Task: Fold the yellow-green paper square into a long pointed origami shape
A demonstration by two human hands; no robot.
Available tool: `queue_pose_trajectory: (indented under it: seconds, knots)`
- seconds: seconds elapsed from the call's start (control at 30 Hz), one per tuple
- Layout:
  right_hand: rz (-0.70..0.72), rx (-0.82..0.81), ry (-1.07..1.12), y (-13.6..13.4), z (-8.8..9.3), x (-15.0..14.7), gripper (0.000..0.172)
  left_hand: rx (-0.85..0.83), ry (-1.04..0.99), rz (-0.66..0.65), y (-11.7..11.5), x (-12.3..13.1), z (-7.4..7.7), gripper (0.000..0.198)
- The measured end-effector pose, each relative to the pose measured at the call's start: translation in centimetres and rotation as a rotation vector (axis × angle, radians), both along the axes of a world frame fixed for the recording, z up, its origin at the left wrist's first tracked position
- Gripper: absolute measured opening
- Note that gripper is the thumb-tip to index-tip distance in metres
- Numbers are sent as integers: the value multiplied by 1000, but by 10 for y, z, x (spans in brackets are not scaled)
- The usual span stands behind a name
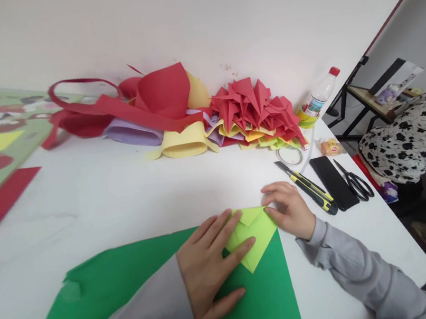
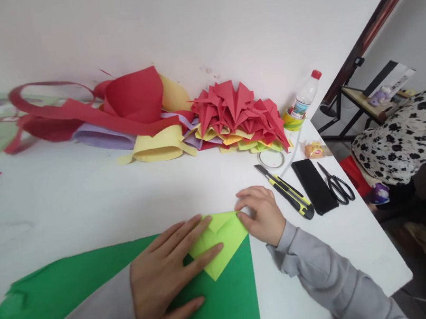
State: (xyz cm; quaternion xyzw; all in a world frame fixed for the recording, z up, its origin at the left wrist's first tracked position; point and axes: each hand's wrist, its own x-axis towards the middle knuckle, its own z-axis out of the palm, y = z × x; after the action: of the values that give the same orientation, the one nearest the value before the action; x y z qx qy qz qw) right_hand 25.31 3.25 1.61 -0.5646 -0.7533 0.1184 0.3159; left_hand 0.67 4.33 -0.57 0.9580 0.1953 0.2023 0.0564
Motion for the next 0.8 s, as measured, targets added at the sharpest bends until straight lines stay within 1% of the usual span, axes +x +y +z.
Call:
queue_pose_trajectory:
  seconds: [0.1, 0.23, 0.33, 0.43, 0.57, 0.63, 0.77, 0.8]
  knots:
    - [-89, -74, -58, -3, 2, -7, 13, 10, 15, -9, 1, 0, 1, 67]
    - [-163, -123, -161, -6, 5, -15, 22, 27, 34, -19, 1, 1, 2, 67]
    - [-204, -165, -152, -6, 6, -20, 23, 25, 54, -10, 0, 2, 3, 67]
    - [-218, -164, -124, -5, 5, -20, 22, 22, 64, -1, -1, 2, 3, 67]
    - [-226, -108, -115, -6, 4, -19, 23, 33, 65, 3, -2, 2, 3, 68]
    - [-182, -39, -153, -8, 5, -20, 22, 40, 71, 0, -2, 2, 3, 68]
    - [54, 150, -406, -16, 9, -25, 26, 37, 91, 0, -2, 2, 3, 62]
    - [83, 177, -466, -18, 10, -27, 28, 32, 93, 1, -2, 2, 3, 61]
